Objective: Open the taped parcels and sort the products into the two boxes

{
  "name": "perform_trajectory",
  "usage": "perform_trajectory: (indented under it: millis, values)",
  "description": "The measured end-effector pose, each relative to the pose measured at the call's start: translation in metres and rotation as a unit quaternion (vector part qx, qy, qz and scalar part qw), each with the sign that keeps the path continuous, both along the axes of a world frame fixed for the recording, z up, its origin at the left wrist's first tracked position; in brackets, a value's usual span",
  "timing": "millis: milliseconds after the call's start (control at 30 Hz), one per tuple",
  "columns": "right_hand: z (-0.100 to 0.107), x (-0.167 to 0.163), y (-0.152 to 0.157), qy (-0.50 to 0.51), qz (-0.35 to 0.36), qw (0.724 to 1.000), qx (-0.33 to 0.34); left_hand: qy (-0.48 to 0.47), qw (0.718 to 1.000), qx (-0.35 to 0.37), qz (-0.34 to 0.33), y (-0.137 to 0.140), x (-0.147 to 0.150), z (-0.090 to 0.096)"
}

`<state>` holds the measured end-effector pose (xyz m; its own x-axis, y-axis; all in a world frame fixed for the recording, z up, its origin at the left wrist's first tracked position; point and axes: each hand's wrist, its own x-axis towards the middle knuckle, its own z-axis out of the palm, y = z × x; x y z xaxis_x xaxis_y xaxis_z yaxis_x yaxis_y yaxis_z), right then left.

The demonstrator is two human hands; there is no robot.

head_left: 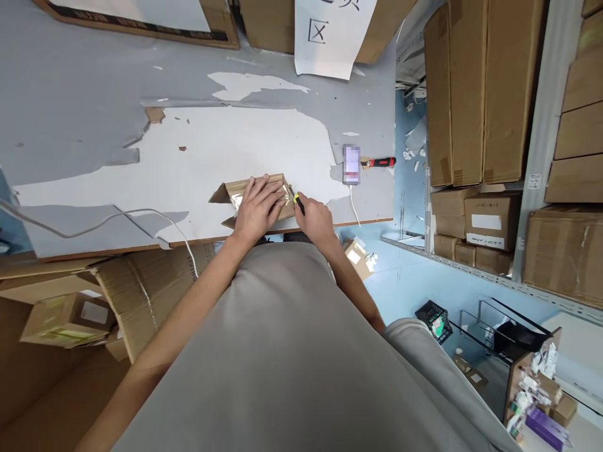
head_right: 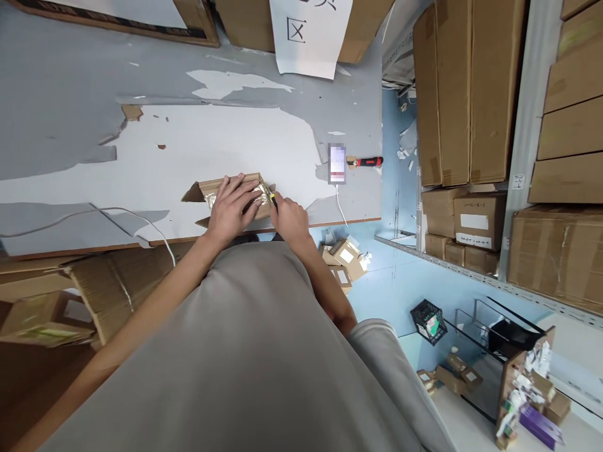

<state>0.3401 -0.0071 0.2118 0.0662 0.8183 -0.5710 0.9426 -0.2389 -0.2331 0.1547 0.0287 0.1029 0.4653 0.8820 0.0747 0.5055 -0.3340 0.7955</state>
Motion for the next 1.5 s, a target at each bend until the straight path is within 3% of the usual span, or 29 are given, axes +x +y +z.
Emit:
perform_trajectory:
  millis: [300, 567, 800, 900, 1000, 1133, 1233, 1367, 1500]
  values:
    - [0.007, -0.026, 0.019, -0.032, -0.007, 0.999, -0.025, 0.012, 1.000, 0.003, -0.003, -0.004, 0.004, 0.000]
    - [0.007, -0.012, -0.011, -0.035, -0.023, 0.998, -0.056, 0.018, 1.000, -0.002, 0.012, -0.006, 0.005, -0.003]
    - [0.016, -0.001, -0.005, -0.018, -0.012, 1.000, 0.007, 0.018, 1.000, -0.001, 0.021, -0.010, 0.004, -0.001]
    - [0.000, 0.017, 0.004, -0.033, -0.057, 0.997, 0.039, 0.017, 0.999, -0.002, 0.028, -0.009, 0.003, 0.001]
    - [-0.038, 0.046, 0.015, -0.072, -0.115, 0.989, 0.051, 0.019, 0.998, 0.005, 0.058, -0.011, -0.003, 0.008]
    - [-0.098, 0.080, 0.025, -0.083, -0.174, 0.981, 0.009, 0.030, 0.989, 0.024, 0.141, -0.017, -0.028, 0.019]
    - [-0.128, 0.090, 0.027, -0.062, -0.179, 0.982, -0.022, 0.030, 0.974, 0.022, 0.222, -0.025, -0.057, 0.020]
    - [-0.132, 0.088, 0.025, -0.076, -0.164, 0.983, -0.010, 0.013, 0.950, -0.033, 0.310, -0.039, -0.090, 0.005]
    - [-0.105, 0.074, 0.014, 0.003, -0.195, 0.980, 0.034, -0.066, 0.906, -0.175, 0.379, -0.048, -0.105, -0.017]
